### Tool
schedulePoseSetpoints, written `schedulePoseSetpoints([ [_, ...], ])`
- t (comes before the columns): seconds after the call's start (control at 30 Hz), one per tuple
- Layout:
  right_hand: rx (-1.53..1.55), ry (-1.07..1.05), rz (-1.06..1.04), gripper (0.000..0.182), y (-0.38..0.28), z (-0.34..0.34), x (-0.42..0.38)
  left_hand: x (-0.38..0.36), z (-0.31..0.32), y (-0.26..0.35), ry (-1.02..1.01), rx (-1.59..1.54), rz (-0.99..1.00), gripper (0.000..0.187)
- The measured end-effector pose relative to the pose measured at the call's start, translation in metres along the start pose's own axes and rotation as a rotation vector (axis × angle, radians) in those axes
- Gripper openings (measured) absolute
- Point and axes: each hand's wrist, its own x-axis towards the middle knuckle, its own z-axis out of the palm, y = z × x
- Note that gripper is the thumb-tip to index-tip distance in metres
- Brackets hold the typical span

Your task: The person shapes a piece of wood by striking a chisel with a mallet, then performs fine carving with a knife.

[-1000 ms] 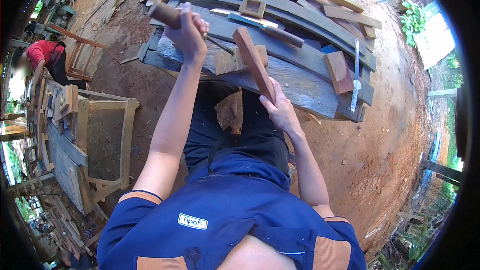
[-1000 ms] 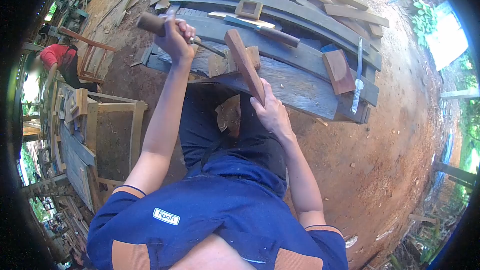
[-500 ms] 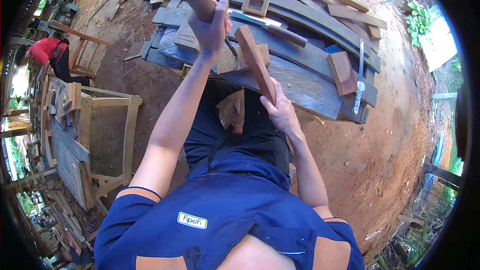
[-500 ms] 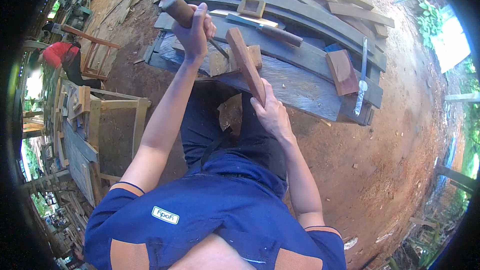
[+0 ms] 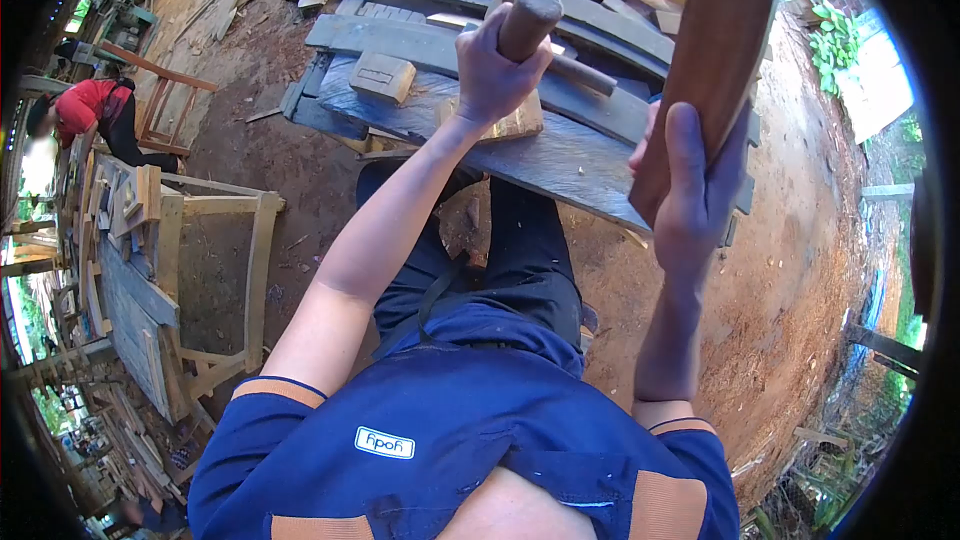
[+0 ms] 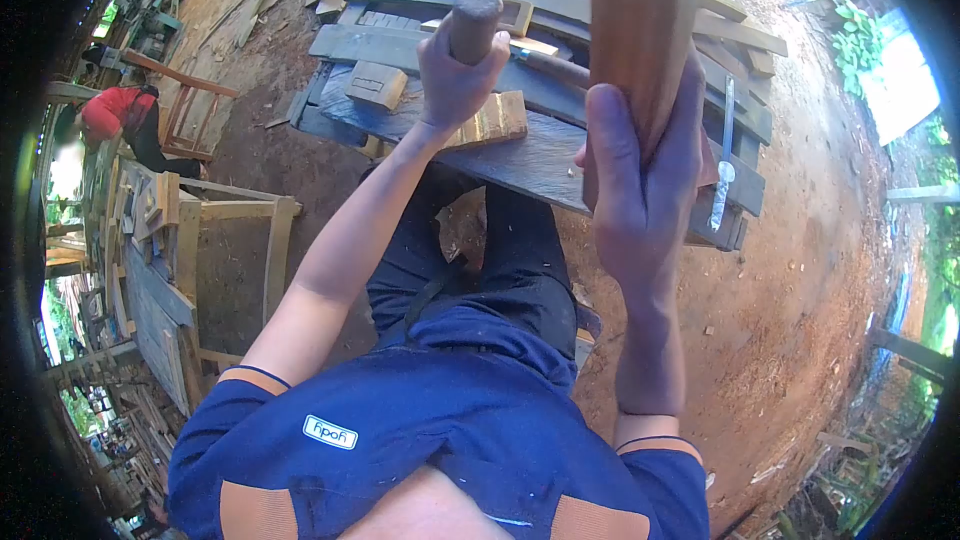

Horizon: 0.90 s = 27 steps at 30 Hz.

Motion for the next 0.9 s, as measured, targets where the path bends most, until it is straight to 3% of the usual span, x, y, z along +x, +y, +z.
schedulePoseSetpoints([
  [0.07, -0.15, -0.024, -0.075, 0.041, -0.007, -0.01, 0.004, -0.001, 0.001, 0.001, -0.012, -0.005, 0.005, 0.023],
  [0.13, -0.363, -0.446, 0.055, 0.045, -0.009, -0.018, 0.009, -0.003, 0.001, -0.001, -0.001, -0.001, -0.001, 0.024],
  [0.23, -0.444, -0.294, -0.115, 0.048, -0.021, -0.03, 0.007, -0.002, -0.003, 0.001, 0.0, 0.003, -0.059, 0.024],
  [0.27, -0.245, -0.137, -0.166, 0.049, -0.016, -0.026, 0.001, -0.003, -0.005, 0.003, -0.011, 0.024, -0.066, 0.023],
  [0.37, -0.358, -0.149, -0.066, 0.048, -0.023, -0.019, -0.003, -0.004, -0.006, 0.005, -0.018, 0.0, -0.048, 0.02],
  [0.4, -0.376, -0.319, -0.183, 0.05, -0.012, -0.013, 0.005, -0.003, -0.004, 0.005, -0.024, -0.007, -0.04, 0.02],
  [0.43, -0.289, -0.495, 0.102, 0.053, -0.006, -0.012, 0.008, -0.002, -0.003, 0.003, 0.03, -0.047, -0.072, 0.019],
  [0.53, -0.352, -0.421, -0.029, 0.052, 0.015, -0.01, 0.001, 0.002, -0.006, -0.009, 0.084, -0.06, -0.145, 0.014],
  [0.63, -0.133, -0.363, 0.143, 0.053, 0.04, 0.001, -0.012, 0.0, -0.024, -0.025, 0.13, -0.089, -0.228, 0.011],
  [0.7, -0.139, -0.512, 0.532, 0.055, 0.065, 0.01, -0.017, 0.006, -0.03, -0.007, 0.224, -0.305, -0.376, 0.014],
  [0.77, -0.261, -0.523, 0.399, 0.055, 0.113, 0.02, -0.034, 0.011, -0.038, -0.014, 0.38, -0.408, -0.449, 0.014],
  [0.9, -0.322, -0.595, 0.537, 0.059, 0.138, 0.029, -0.053, 0.018, -0.064, -0.039, 0.682, -0.566, -0.567, 0.015],
])
